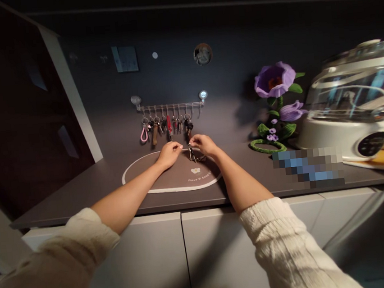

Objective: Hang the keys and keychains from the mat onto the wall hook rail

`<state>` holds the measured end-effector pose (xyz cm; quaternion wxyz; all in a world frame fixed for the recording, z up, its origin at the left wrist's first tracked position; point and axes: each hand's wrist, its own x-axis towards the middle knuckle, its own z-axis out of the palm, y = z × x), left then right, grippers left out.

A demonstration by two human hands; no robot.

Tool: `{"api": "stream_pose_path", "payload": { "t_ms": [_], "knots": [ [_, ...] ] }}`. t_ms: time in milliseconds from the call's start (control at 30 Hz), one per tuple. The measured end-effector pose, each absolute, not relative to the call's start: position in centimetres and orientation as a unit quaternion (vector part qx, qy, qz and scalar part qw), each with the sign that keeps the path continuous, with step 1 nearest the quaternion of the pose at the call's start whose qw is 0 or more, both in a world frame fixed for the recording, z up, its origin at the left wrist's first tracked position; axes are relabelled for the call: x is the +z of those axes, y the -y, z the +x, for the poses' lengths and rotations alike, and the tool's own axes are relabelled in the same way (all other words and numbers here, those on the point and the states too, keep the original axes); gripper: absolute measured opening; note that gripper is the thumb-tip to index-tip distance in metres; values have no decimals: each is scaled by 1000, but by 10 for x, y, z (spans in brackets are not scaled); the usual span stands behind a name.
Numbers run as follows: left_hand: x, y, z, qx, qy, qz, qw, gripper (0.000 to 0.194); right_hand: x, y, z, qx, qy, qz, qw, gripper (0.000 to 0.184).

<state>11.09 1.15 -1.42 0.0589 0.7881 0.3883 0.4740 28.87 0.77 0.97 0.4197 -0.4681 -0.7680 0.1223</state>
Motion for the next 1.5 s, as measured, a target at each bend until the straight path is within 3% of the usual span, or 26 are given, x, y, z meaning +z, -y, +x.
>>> {"api": "stream_pose_path", "payload": {
  "t_ms": [300, 600, 933, 1167, 1500],
  "knots": [
    [-12, -12, 112, 507, -354, 782, 78, 16, 18, 3, 278, 195, 767, -414, 450, 27],
    [-10, -10, 116, 519, -331, 782, 97, 13, 20, 9, 269, 301, 715, -372, 509, 26],
    [-5, -6, 117, 564, -322, 737, 186, 11, 18, 12, 262, 356, 663, -349, 558, 29],
    [-2, -10, 117, 602, -320, 686, 256, 12, 14, 12, 259, 379, 655, -356, 547, 33],
    [-1, -7, 118, 622, -299, 667, 282, 13, 11, 10, 256, 370, 633, -361, 575, 33]
  ]
}}
